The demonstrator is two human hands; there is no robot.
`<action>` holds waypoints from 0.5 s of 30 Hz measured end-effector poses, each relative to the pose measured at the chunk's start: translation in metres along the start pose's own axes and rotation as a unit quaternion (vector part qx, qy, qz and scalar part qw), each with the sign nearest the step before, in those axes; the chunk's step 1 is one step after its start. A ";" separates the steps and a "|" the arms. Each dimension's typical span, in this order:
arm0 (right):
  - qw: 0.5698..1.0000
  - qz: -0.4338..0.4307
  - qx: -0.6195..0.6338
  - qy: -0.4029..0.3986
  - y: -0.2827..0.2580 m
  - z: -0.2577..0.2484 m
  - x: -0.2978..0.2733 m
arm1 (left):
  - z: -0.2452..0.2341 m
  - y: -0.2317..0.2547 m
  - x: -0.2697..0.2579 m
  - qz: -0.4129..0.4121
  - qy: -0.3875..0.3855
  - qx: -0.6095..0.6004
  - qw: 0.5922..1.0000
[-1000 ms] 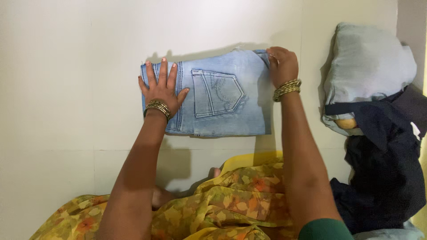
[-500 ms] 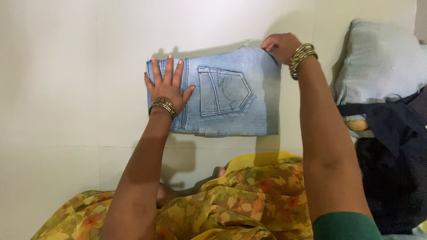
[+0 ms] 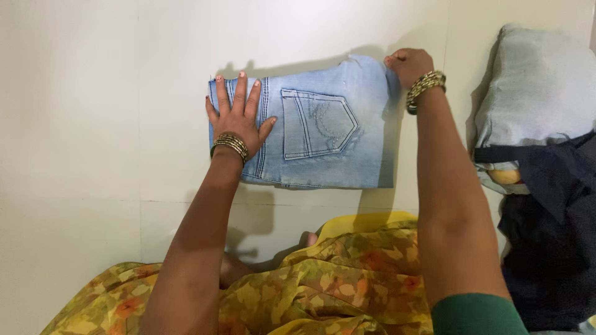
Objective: The person folds a pair of blue jeans by smoothing the fabric, folding the legs over, and then folding the entire garment into a rectangle while sitting on the floor.
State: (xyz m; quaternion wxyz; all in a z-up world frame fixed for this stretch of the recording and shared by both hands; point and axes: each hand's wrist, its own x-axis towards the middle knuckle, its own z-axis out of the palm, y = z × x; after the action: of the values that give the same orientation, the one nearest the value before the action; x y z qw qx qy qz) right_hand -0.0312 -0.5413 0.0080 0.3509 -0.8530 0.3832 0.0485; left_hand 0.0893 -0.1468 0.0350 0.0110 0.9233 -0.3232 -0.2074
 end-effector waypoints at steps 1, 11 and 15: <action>1.000 0.021 -0.015 0.014 0.001 0.005 0.000 | 0.000 0.001 0.001 -0.003 -0.006 0.001 1.000; 0.975 -0.206 -0.054 0.062 -0.025 0.000 0.000 | 0.002 -0.002 0.001 0.004 0.009 0.007 1.000; 0.954 -0.277 -0.057 -0.096 -0.038 0.000 -0.004 | 0.001 -0.001 0.002 -0.007 -0.012 0.013 1.000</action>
State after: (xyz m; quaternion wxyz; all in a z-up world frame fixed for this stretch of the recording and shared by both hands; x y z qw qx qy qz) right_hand -0.0081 -0.5212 0.0305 0.3364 -0.9357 0.0926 0.0527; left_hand 0.0913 -0.1471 0.0334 -0.0063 0.9229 -0.3199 -0.2144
